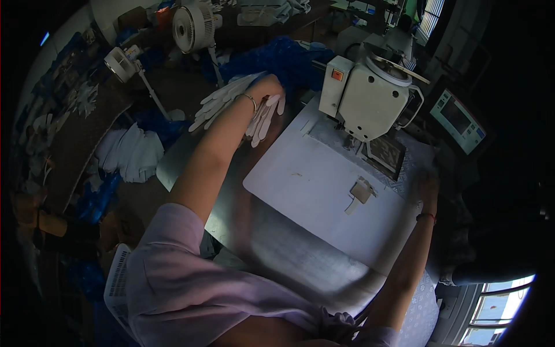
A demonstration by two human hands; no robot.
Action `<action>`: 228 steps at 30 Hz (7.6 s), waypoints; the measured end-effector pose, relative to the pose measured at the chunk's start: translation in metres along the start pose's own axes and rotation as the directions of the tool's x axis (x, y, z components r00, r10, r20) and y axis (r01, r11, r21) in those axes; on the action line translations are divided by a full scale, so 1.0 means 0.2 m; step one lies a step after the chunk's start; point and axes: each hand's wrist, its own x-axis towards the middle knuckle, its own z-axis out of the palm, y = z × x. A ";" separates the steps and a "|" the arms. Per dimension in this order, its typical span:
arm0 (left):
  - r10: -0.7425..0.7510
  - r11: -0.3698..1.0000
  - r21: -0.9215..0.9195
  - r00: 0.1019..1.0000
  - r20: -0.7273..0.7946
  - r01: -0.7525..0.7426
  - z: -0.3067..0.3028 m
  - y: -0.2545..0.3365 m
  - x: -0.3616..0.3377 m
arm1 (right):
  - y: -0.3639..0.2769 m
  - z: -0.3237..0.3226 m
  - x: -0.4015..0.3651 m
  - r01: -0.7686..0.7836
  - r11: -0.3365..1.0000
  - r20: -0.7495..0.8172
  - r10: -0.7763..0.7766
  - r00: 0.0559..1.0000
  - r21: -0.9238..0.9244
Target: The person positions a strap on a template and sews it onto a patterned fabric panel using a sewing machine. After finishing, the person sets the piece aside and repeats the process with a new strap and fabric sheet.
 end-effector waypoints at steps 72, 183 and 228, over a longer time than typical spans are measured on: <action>0.733 0.678 -0.451 0.480 0.483 -0.581 0.45 0.38 -1.43 | -0.93 -1.21 -0.46 -0.026 0.107 0.013 0.115 0.993 0.994; 0.926 0.359 0.241 0.377 0.031 -0.902 0.87 0.25 -0.81 | -1.11 -0.42 -0.34 0.387 0.888 -0.173 -0.353 0.920 0.247; 0.862 0.423 0.149 0.448 0.238 -0.894 0.69 0.25 -0.94 | -0.40 -0.30 0.01 -0.049 0.873 0.045 0.031 0.999 0.484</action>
